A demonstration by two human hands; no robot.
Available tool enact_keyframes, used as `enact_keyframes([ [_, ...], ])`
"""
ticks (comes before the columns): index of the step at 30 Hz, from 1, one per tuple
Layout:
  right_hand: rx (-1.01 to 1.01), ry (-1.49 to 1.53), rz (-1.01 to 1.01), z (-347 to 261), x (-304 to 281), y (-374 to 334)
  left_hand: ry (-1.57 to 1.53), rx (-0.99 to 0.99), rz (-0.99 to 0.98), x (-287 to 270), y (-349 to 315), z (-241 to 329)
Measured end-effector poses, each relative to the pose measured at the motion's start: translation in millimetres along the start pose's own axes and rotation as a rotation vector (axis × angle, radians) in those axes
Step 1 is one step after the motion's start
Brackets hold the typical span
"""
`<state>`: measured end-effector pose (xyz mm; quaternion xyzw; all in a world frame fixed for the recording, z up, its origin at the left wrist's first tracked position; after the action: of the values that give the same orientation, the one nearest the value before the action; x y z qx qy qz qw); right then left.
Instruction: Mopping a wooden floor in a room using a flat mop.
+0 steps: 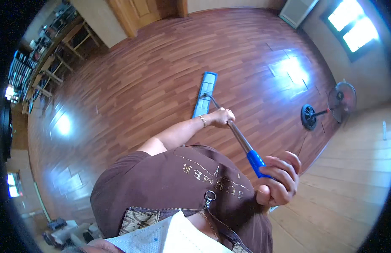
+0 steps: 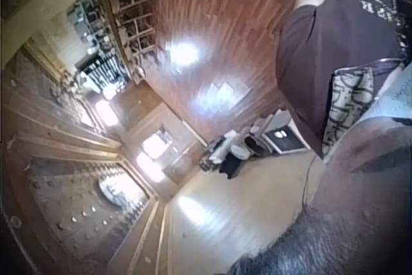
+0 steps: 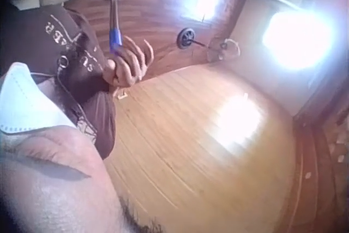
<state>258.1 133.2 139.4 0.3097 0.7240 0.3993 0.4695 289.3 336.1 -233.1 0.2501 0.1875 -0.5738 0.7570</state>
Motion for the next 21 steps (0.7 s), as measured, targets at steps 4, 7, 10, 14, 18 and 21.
enact_keyframes([
  [4, -0.007, 0.03, 0.074, 14, -7, -1, 0.102, -0.169, -0.061, 0, -8, -7],
  [7, -0.049, 0.172, 0.0, 22, 5, -2, 0.055, -0.19, 0.116, -17, -33, -13],
  [10, -0.046, 0.333, -0.081, 19, 27, 4, 0.067, -0.288, 0.212, -36, -67, -26],
  [14, -0.081, 0.561, -0.213, 25, 67, 4, 0.235, -0.298, 0.36, -67, -119, -29],
  [18, -0.102, 0.916, -0.4, 10, 127, -1, 0.336, -0.414, 0.537, -89, -192, -52],
  [21, -0.192, 1.142, -0.598, -12, 172, -12, 0.357, -0.473, 0.672, -115, -244, -43],
])
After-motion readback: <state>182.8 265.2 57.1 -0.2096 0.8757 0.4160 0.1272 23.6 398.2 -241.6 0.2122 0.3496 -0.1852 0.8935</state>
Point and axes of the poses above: each hand's wrist, its own y-axis towards the middle knuckle, its own x-axis out of the palm, z = x × y, the point moved 10 cm from there along y, towards the middle knuckle, and after that the axes turned 12 degrees about -y, right-handed, at the moved point
